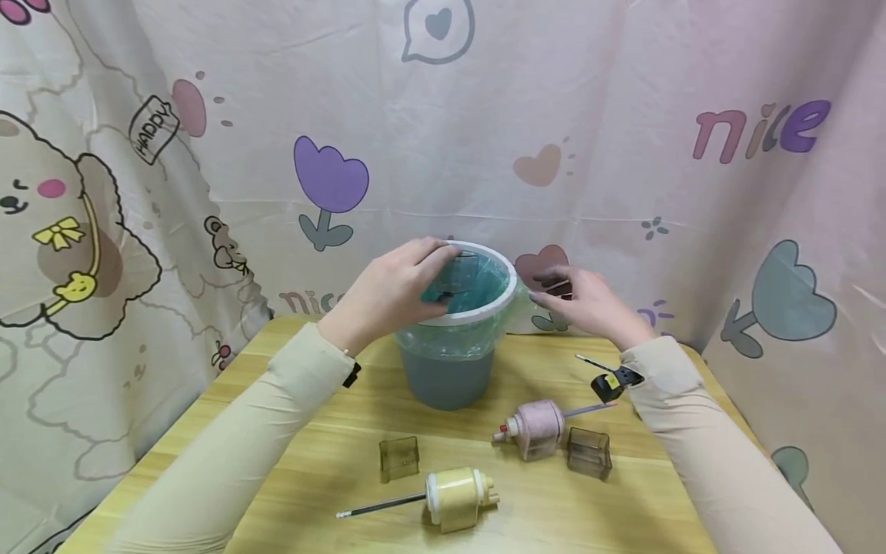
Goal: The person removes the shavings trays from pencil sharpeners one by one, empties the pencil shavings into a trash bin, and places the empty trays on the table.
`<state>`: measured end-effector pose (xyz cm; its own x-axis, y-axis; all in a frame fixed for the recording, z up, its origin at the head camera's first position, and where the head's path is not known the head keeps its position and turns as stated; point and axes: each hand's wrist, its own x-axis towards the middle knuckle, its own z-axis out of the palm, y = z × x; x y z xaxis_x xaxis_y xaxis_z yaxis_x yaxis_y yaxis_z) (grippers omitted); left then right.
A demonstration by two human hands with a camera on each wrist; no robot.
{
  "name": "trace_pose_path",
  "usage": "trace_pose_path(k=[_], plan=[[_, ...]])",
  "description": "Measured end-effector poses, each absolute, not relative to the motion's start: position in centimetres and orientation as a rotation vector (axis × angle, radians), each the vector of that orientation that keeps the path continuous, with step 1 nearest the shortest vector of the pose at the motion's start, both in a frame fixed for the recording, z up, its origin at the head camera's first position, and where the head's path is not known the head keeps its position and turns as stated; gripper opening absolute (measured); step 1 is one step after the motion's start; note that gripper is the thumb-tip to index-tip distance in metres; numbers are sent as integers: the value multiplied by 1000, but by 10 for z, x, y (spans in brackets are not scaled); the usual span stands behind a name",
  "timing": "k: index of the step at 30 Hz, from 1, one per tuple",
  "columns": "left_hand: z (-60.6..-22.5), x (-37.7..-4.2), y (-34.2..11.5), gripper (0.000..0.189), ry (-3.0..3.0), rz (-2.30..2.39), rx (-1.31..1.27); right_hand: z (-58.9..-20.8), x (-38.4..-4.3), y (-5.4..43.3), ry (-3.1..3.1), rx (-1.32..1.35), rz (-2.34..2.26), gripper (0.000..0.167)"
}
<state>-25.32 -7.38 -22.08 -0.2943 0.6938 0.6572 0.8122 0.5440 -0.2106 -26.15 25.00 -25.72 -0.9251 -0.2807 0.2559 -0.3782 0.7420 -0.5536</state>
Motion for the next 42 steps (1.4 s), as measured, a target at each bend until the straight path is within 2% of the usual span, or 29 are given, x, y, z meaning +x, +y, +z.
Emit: trace_pose_path(k=[4,11,24,42], plan=[[-222,-252,-53,64,-2005,-263,-1259,-259,-256,266,-2792,528,903,48],[-231,-247,-18,70,-2005,-296,-1327,-266,-250,286,-2796,515,899,48],[-277,-241,27,67,-2167,-394,-1411,-279,-235,317,-2813,467,864,50],[-337,-268,64,63,-2523,-616,-1311,-297,-217,341,-2805,453,861,46]])
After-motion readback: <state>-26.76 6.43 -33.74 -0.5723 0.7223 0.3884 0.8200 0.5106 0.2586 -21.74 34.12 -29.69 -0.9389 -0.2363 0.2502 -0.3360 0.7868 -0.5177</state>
